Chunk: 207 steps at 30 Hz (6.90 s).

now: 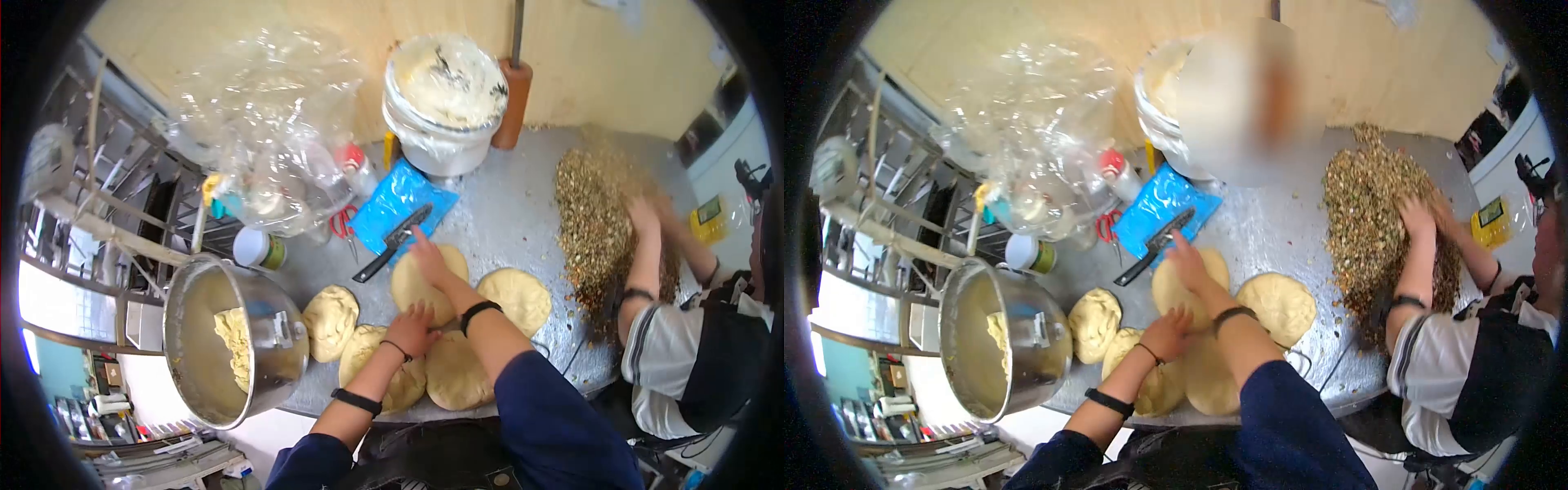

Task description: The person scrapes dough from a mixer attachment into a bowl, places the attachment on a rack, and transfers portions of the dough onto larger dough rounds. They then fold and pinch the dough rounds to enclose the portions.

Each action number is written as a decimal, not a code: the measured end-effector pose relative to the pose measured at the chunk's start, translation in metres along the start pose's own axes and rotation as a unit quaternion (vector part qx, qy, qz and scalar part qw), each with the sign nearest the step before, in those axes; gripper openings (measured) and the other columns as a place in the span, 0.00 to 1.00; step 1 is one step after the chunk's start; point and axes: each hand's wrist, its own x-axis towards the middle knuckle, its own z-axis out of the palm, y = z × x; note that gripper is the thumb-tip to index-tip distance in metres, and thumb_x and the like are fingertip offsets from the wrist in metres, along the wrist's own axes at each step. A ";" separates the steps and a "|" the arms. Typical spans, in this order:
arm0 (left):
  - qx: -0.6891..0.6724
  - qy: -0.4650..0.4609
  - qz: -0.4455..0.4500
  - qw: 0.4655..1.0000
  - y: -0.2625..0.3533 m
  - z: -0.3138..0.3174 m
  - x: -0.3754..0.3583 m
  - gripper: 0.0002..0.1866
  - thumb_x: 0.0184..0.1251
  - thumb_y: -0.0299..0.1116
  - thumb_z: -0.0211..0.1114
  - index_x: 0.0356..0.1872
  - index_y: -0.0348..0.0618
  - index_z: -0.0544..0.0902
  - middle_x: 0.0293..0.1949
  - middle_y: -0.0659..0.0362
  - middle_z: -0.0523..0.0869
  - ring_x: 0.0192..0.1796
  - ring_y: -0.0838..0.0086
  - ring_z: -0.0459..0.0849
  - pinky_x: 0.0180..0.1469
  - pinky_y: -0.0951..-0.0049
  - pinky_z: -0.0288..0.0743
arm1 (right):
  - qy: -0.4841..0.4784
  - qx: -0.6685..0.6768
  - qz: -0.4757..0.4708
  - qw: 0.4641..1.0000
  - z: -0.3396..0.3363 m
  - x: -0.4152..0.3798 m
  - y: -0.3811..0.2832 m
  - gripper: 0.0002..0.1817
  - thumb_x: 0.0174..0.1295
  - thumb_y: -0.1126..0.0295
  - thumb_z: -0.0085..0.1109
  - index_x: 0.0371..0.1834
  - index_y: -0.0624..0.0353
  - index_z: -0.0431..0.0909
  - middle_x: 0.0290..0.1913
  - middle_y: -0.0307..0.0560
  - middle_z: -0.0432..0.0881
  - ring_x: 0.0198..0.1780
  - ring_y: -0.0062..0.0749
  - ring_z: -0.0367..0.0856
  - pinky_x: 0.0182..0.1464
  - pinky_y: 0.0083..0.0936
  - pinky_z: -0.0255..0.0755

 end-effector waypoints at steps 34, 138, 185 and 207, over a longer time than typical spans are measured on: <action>-0.145 0.698 -0.133 0.689 -0.209 -0.043 -0.409 0.11 0.49 0.27 0.63 0.36 0.39 0.79 0.37 0.51 0.81 0.41 0.56 0.78 0.46 0.64 0.71 | -0.109 -0.033 -0.245 0.963 -0.017 -0.115 -0.374 0.31 0.60 0.51 0.55 0.58 0.66 0.68 0.59 0.55 0.72 0.61 0.40 0.70 0.63 0.35 0.61; -0.423 0.542 -0.217 0.693 -0.370 -0.054 -0.389 0.20 0.68 0.32 0.54 0.59 0.38 0.71 0.53 0.58 0.77 0.56 0.74 0.73 0.61 0.74 0.62 | -0.242 -0.245 0.324 0.881 -0.079 -0.031 -0.154 0.36 0.50 0.44 0.60 0.53 0.63 0.73 0.56 0.54 0.75 0.53 0.41 0.76 0.48 0.32 0.74; -0.598 0.575 0.018 0.559 -0.358 -0.047 -0.353 0.40 0.41 0.22 0.57 0.65 0.38 0.61 0.63 0.49 0.64 0.66 0.57 0.62 0.68 0.64 0.52 | -0.474 -0.169 0.265 0.823 0.356 0.047 -0.227 0.35 0.56 0.61 0.63 0.64 0.60 0.59 0.56 0.47 0.72 0.57 0.33 0.71 0.59 0.32 0.66; -0.568 0.584 -0.009 0.580 -0.345 -0.039 -0.360 0.39 0.42 0.22 0.56 0.64 0.36 0.63 0.62 0.48 0.67 0.65 0.58 0.64 0.67 0.66 0.54 | -0.634 -0.150 0.306 0.694 0.382 -0.002 -0.333 0.31 0.52 0.74 0.65 0.60 0.64 0.64 0.52 0.45 0.76 0.53 0.28 0.74 0.55 0.25 0.70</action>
